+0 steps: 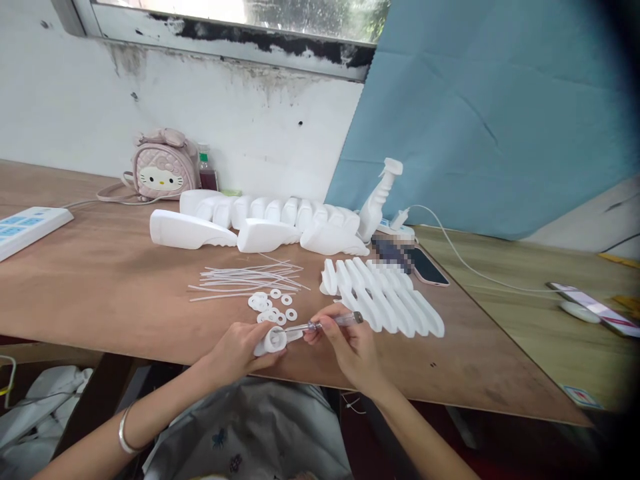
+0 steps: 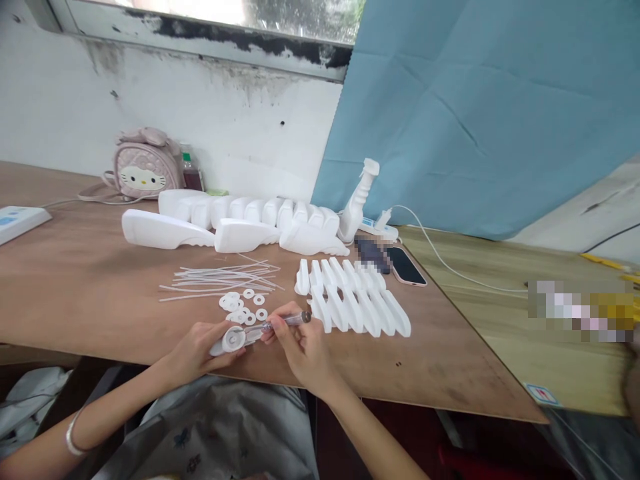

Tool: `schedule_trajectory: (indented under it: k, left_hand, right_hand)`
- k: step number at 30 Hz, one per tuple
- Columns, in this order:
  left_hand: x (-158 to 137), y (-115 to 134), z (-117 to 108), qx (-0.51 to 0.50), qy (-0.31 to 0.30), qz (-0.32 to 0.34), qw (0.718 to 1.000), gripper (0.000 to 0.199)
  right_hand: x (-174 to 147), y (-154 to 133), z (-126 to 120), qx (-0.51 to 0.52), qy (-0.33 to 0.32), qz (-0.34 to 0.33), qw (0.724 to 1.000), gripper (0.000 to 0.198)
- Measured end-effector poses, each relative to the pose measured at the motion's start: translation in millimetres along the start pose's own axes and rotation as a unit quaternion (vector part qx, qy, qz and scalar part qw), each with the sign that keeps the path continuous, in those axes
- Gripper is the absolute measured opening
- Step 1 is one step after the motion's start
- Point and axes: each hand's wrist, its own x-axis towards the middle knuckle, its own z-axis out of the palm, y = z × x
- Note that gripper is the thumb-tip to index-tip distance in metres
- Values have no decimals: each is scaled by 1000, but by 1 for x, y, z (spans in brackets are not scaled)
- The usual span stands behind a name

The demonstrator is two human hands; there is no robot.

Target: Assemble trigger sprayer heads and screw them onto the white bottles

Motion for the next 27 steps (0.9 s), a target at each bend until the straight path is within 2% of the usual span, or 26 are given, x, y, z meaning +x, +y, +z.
schedule_trajectory:
  k: [10,16,22,24,27]
  left_hand:
    - [2,1,-7,-79,-43,-54,994,25]
    - [2,-4,-4,-65,-37,-2,997,24]
    - [2,-6,-1,-17,-26,69,997,26]
    - [2,-4,-1,-16,-20,69,997,25]
    - [4,-3,-2,15,3,44,999,23]
  right_hand:
    - [5,5,4,64,50,31,996,22]
    - [4,2,0,68,44,37,996,22]
    - [-2,4,-2,25,-13,9,1000,19]
    - [1,6,-1,50,-13,29,998,22]
    - [7,8,4,99,23,68,993,26]
